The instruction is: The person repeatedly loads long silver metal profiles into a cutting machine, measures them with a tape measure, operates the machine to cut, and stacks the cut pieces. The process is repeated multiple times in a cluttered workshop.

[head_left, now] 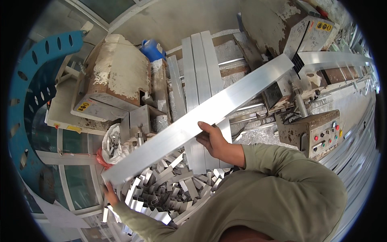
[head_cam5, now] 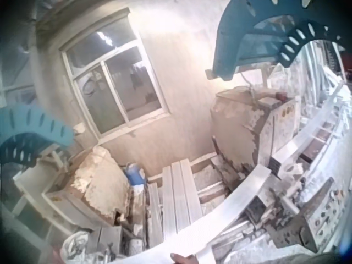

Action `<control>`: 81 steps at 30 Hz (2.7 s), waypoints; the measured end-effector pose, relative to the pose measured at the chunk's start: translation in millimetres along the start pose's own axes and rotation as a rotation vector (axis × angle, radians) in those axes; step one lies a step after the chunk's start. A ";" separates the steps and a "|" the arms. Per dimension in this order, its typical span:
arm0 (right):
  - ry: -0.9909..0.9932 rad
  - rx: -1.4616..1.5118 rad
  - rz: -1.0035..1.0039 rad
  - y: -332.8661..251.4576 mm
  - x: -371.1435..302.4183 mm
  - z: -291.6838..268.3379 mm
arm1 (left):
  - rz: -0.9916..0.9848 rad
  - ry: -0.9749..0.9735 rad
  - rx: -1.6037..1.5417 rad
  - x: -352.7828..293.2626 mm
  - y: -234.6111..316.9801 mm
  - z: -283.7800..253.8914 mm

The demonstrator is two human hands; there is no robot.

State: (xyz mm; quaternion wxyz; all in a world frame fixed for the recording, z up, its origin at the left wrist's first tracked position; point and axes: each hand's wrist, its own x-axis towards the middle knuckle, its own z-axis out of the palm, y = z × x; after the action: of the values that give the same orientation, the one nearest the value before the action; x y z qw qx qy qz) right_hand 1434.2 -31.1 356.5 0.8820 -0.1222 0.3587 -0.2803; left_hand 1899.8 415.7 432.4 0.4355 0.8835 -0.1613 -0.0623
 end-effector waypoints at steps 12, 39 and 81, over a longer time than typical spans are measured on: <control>0.030 -0.299 0.047 -26.6 8.7 -56.2 | -0.676 -0.007 -0.781 -321.6 -94.2 37.9; -0.100 -0.477 -0.065 -68.8 196.4 -23.2 | -0.500 0.024 -1.087 -439.1 98.2 357.6; 0.368 -0.662 -0.813 -280.2 -117.6 -267.9 | -0.751 0.176 -0.761 -340.1 39.4 425.2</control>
State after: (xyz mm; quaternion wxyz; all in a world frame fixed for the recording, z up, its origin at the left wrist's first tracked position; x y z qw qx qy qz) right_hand 1063.5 -194.4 348.6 0.5403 -0.4703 0.4995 -0.4871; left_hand 1464.5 190.0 192.6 0.6844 0.6621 0.2364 -0.1932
